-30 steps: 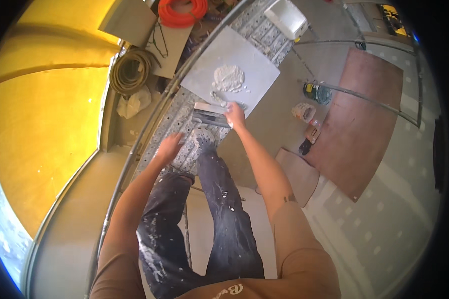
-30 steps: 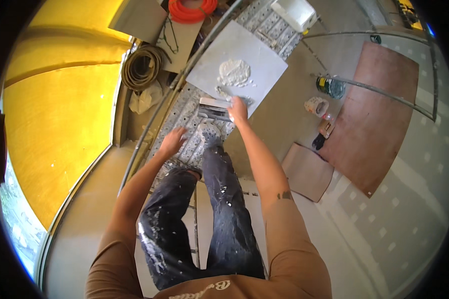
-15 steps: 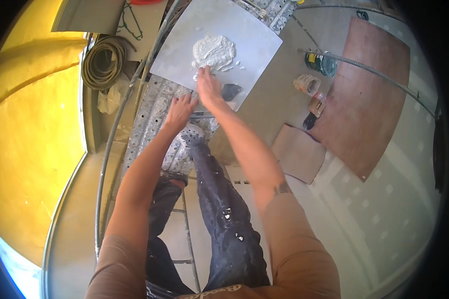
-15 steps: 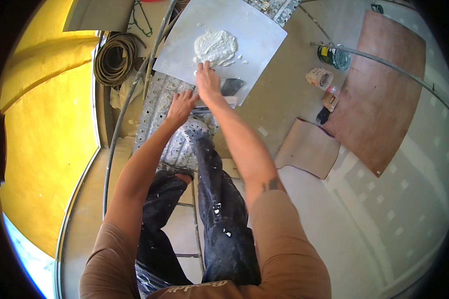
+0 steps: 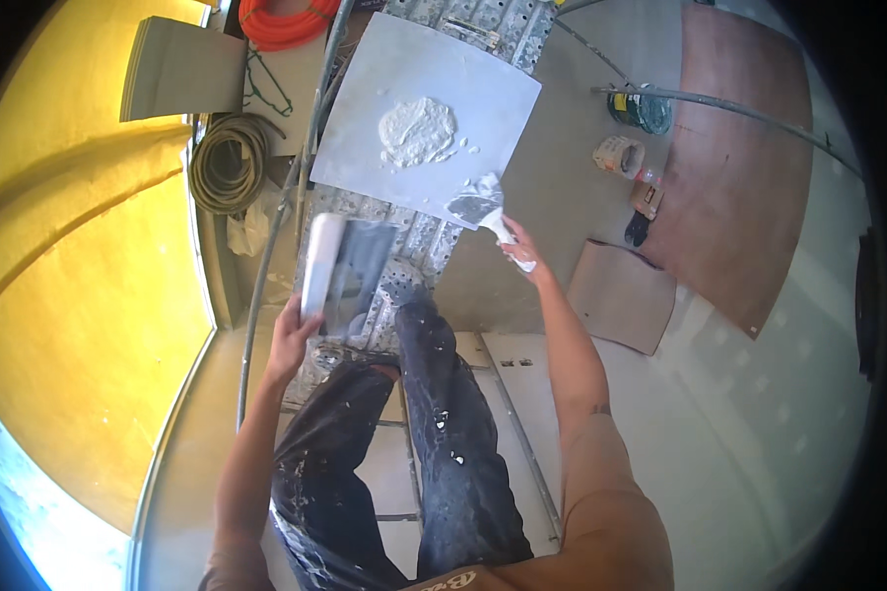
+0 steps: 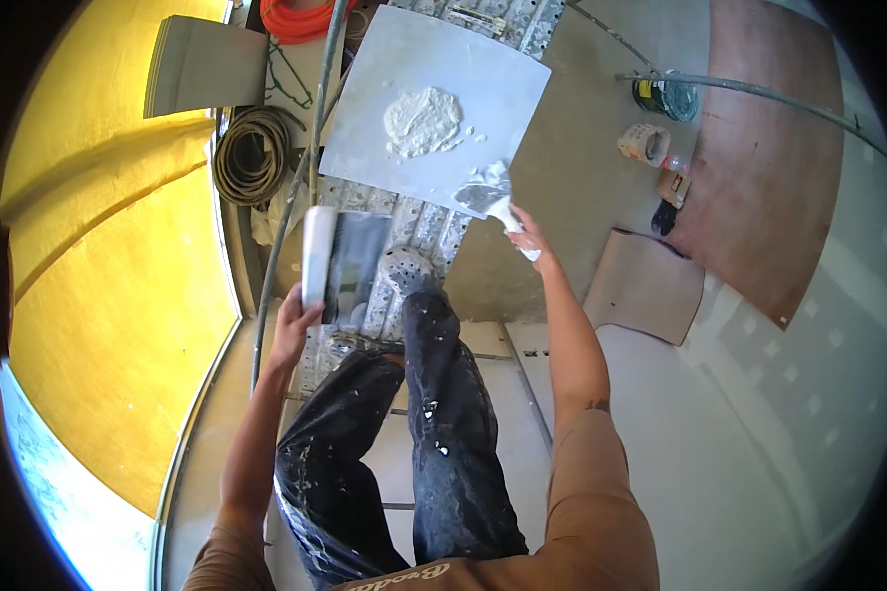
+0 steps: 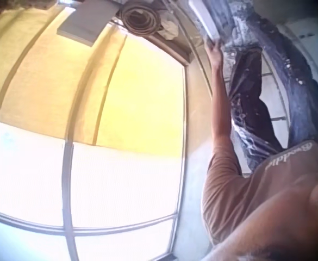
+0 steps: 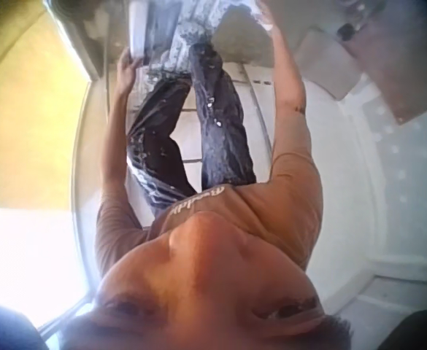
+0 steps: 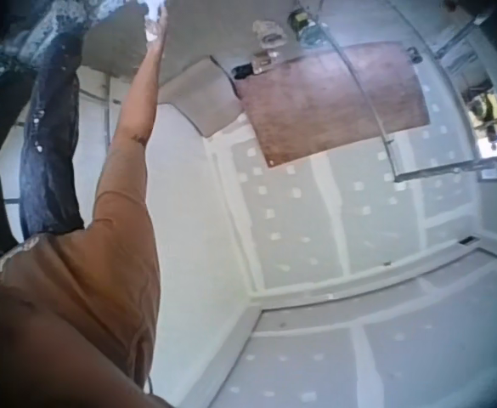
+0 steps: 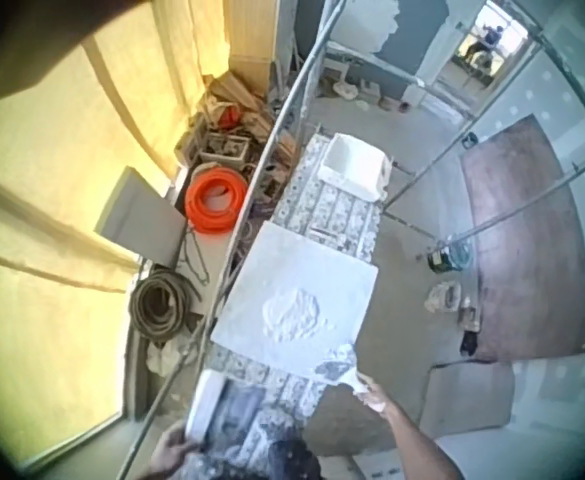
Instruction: The person applies joint compound to the edge of a window frame and the adjacent wall. Using a putty knife to scoop compound onto a taping knife, the person then spreads the compound across the wall surface with repeated vertical and horizontal strokes.
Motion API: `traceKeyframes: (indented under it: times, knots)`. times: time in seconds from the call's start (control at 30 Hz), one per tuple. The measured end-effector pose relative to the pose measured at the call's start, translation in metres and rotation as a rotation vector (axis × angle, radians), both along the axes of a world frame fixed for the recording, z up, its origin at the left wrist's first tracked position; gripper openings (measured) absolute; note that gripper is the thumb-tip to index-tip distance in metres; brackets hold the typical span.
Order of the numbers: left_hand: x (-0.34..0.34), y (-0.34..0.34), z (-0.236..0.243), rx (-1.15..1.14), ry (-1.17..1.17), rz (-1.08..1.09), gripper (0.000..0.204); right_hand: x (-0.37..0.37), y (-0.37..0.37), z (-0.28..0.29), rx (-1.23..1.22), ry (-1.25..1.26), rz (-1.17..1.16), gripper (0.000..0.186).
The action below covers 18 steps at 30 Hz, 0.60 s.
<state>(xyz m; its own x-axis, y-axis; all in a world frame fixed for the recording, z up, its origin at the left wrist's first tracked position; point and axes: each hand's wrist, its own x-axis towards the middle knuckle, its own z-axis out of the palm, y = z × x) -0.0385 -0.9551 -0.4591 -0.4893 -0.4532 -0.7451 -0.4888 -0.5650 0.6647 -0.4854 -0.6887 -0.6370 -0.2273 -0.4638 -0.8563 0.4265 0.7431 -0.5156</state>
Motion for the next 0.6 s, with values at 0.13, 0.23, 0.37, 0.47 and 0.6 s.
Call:
traceKeyframes:
  times: [0.13,0.23,0.37,0.47,0.6]
  knots:
    - [0.005,-0.011,0.038,0.231,0.145,0.221,0.07,-0.023,0.007,-0.03,0.001,0.396,0.048,0.054]
    - [-0.006,-0.018,0.043,0.228,0.212,0.27,0.08,-0.039,-0.059,-0.053,-0.198,0.695,0.249,0.051]
    - [0.006,-0.041,0.03,0.196,0.195,0.286,0.081,-0.002,-0.147,-0.043,-0.023,0.227,0.129,0.058]
    - [-0.002,-0.052,0.018,0.19,0.163,0.315,0.073,0.005,-0.145,-0.027,-0.055,0.044,-0.018,0.059]
    - [-0.021,-0.066,-0.006,0.119,0.107,0.324,0.057,0.009,-0.137,0.008,-0.124,0.028,-0.149,0.054]
